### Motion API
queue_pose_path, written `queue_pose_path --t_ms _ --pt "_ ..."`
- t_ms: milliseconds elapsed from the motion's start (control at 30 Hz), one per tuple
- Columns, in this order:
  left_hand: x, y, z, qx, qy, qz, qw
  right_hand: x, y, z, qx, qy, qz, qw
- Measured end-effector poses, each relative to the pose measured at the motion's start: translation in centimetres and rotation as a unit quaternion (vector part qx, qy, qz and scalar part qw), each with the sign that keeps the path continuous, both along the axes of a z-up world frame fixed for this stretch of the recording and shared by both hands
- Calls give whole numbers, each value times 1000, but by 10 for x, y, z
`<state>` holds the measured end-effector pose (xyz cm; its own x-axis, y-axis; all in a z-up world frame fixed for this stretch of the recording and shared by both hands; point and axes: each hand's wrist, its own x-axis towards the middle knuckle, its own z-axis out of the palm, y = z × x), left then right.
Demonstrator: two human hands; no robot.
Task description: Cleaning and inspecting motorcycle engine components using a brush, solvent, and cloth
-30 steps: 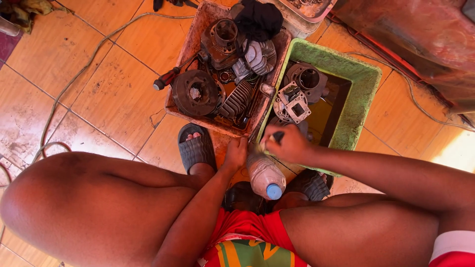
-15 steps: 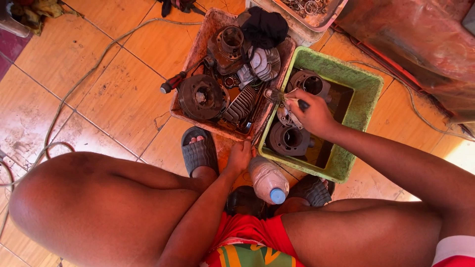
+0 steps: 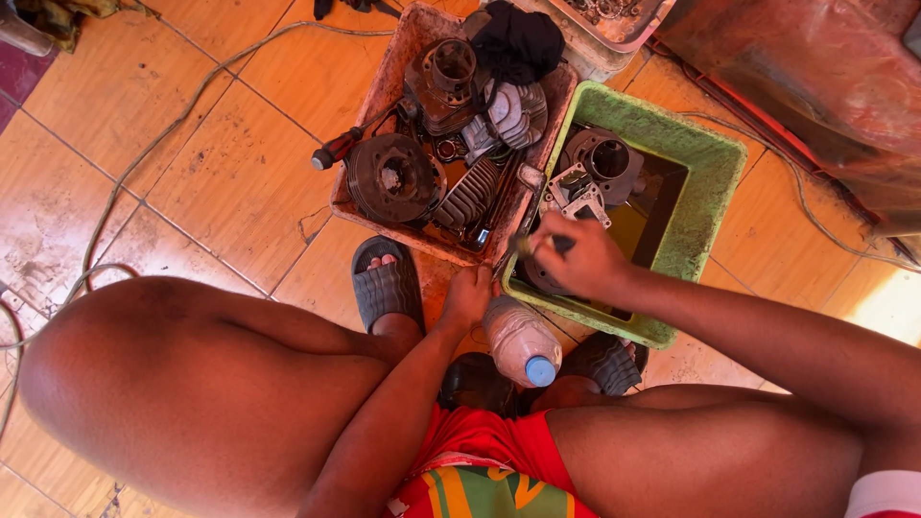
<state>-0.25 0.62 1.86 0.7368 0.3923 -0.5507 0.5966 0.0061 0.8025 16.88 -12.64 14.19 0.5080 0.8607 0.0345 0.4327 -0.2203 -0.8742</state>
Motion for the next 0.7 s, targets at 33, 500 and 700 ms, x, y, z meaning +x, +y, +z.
queue_pose_path --t_ms 33,500,700 --pt "-2 1 -11 1 0 3 1000 -12 1 1 1 0 3 1000" --pt "2 0 30 -11 -28 -7 1000 49 1 -8 -39 -103 -43 993" --pt "-1 -2 31 67 14 -75 995 51 7 -6 -89 -204 29 974"
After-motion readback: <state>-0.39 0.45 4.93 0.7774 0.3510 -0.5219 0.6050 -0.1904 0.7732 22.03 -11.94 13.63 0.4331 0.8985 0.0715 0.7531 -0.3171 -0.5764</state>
